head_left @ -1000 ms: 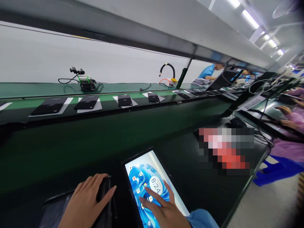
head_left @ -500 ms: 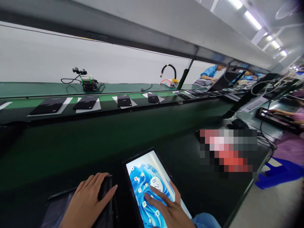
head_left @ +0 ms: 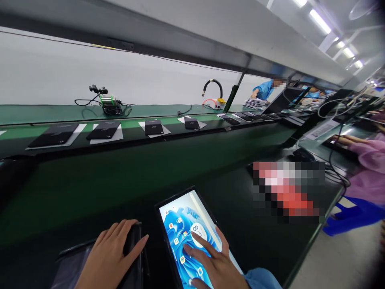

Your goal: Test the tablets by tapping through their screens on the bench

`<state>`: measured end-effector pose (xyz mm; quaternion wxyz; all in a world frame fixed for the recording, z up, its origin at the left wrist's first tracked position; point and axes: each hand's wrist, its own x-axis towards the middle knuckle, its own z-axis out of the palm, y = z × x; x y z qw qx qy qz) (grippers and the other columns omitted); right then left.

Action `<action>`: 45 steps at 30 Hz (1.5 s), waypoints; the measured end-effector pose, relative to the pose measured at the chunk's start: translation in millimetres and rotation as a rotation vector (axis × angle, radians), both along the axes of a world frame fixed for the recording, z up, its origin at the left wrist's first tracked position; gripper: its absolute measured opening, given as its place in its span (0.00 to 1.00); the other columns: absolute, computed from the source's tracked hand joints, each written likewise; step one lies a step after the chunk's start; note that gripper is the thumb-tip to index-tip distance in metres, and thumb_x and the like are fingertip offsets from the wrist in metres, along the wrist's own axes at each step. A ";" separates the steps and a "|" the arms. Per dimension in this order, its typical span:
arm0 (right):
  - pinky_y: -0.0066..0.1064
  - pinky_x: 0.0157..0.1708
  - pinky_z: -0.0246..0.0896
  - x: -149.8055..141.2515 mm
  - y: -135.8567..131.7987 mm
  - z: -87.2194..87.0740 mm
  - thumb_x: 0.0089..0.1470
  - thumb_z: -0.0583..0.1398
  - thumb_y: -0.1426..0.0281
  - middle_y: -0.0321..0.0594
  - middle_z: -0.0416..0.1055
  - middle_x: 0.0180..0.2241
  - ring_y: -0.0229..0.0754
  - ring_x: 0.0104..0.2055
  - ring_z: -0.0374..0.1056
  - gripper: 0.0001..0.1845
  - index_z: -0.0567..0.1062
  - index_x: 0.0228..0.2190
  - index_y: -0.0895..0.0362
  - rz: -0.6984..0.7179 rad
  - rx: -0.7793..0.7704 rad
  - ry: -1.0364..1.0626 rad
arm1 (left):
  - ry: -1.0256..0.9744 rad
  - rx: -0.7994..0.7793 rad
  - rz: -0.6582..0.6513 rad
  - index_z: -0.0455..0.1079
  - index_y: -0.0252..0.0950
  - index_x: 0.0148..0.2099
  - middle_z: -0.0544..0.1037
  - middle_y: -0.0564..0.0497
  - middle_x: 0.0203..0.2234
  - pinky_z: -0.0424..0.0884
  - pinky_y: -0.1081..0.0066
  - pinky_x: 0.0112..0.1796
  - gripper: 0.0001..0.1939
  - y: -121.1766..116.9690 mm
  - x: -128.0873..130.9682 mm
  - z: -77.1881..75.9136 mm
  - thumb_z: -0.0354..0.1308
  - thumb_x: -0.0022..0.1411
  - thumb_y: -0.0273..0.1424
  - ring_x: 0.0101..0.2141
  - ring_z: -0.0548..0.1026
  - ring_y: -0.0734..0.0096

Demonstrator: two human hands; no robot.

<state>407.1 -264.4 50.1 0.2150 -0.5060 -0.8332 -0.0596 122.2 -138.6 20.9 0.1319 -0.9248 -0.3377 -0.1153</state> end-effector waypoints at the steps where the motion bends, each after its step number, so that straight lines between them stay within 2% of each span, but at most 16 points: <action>1: 0.30 0.63 0.07 0.4 -0.2 1.3 0.62 0.56 0.55 0.31 0.75 0.44 0.37 0.57 0.62 0.22 0.66 0.52 0.54 -0.012 0.016 -0.003 | 0.003 -0.011 0.007 0.70 0.52 0.51 0.73 0.44 0.49 0.71 0.57 0.41 0.22 0.2 0.9 0.6 0.37 0.68 0.31 0.47 0.73 0.56; 6: 0.32 0.64 0.09 -2.2 -0.7 -0.1 0.62 0.56 0.55 0.30 0.75 0.45 0.37 0.56 0.63 0.22 0.65 0.52 0.55 -0.019 0.029 -0.002 | -0.047 -0.046 0.071 0.72 0.49 0.49 0.74 0.45 0.49 0.71 0.55 0.42 0.28 -0.6 2.7 -0.6 0.29 0.69 0.36 0.47 0.72 0.58; 10: 0.34 0.63 0.05 -1.7 -0.5 -1.1 0.63 0.56 0.56 0.29 0.74 0.46 0.39 0.57 0.63 0.22 0.65 0.52 0.55 -0.014 0.001 -0.005 | -0.083 -0.039 0.054 0.72 0.50 0.49 0.74 0.45 0.48 0.71 0.55 0.42 0.29 -1.6 1.9 -3.4 0.27 0.69 0.35 0.47 0.72 0.57; 13: 0.37 0.62 0.02 -1.6 -0.6 -0.9 0.63 0.56 0.58 0.26 0.75 0.43 0.40 0.59 0.60 0.22 0.63 0.54 0.56 0.020 -0.046 0.020 | -0.081 -0.043 0.048 0.73 0.50 0.48 0.74 0.45 0.49 0.71 0.54 0.41 0.28 -0.5 2.2 -2.0 0.30 0.69 0.33 0.47 0.73 0.54; 17: 0.35 0.62 0.02 -2.6 -1.1 -2.2 0.64 0.55 0.58 0.25 0.76 0.41 0.37 0.59 0.60 0.21 0.63 0.54 0.54 0.012 -0.072 0.059 | -0.028 -0.010 -0.003 0.71 0.51 0.50 0.73 0.43 0.49 0.71 0.55 0.40 0.26 1.6 1.6 2.2 0.34 0.67 0.27 0.47 0.73 0.54; 21: 0.37 0.61 0.00 3.2 -4.1 -2.8 0.64 0.54 0.56 0.32 0.72 0.49 0.38 0.61 0.55 0.28 0.56 0.58 0.57 0.019 -0.128 0.029 | 0.006 0.042 -0.017 0.72 0.51 0.48 0.74 0.42 0.48 0.72 0.56 0.38 0.24 1.3 1.5 4.0 0.35 0.67 0.29 0.45 0.73 0.53; 25: 0.42 0.63 0.06 20.0 -11.1 1.7 0.63 0.55 0.65 0.39 0.68 0.54 0.42 0.63 0.53 0.29 0.53 0.60 0.61 -0.095 -0.075 -0.022 | -0.023 0.020 0.032 0.72 0.48 0.49 0.74 0.43 0.47 0.72 0.55 0.39 0.28 0.6 2.2 1.1 0.30 0.68 0.31 0.45 0.73 0.55; 28: 0.42 0.63 0.09 31.7 -16.3 5.2 0.62 0.54 0.67 0.39 0.67 0.55 0.42 0.62 0.55 0.25 0.56 0.58 0.60 -0.167 -0.044 -0.052 | -0.041 0.021 0.023 0.72 0.47 0.49 0.73 0.42 0.48 0.71 0.55 0.40 0.27 1.1 0.1 -1.9 0.30 0.68 0.32 0.46 0.73 0.55; 32: 0.40 0.63 0.08 36.5 -20.2 4.1 0.62 0.55 0.67 0.37 0.68 0.54 0.41 0.61 0.57 0.22 0.59 0.55 0.59 -0.183 -0.046 -0.065 | -0.041 0.022 -0.019 0.71 0.51 0.50 0.73 0.43 0.49 0.72 0.56 0.40 0.26 1.7 -2.8 -4.2 0.32 0.69 0.32 0.46 0.73 0.57; 37: 0.41 0.63 0.07 25.8 -18.6 -1.4 0.63 0.56 0.65 0.37 0.70 0.51 0.41 0.62 0.55 0.24 0.58 0.56 0.60 -0.109 -0.073 -0.020 | -0.061 -0.093 0.095 0.70 0.47 0.51 0.73 0.45 0.50 0.71 0.56 0.43 0.28 2.6 -0.8 -5.7 0.29 0.69 0.37 0.49 0.72 0.58; 42: 0.39 0.62 0.02 -2.0 -10.3 -9.0 0.64 0.53 0.54 0.31 0.75 0.44 0.39 0.61 0.56 0.27 0.59 0.55 0.58 0.037 -0.092 0.094 | -0.029 -0.001 -0.002 0.72 0.53 0.48 0.73 0.45 0.49 0.71 0.55 0.40 0.26 3.6 -2.5 -6.2 0.32 0.68 0.32 0.46 0.73 0.56; 45: 0.37 0.61 0.01 -18.6 -4.0 -12.2 0.66 0.50 0.57 0.29 0.76 0.41 0.37 0.61 0.56 0.23 0.60 0.54 0.59 0.092 -0.100 0.134 | -0.031 0.048 -0.033 0.71 0.52 0.50 0.72 0.42 0.49 0.71 0.55 0.40 0.24 3.8 -5.1 -5.7 0.36 0.67 0.30 0.46 0.72 0.55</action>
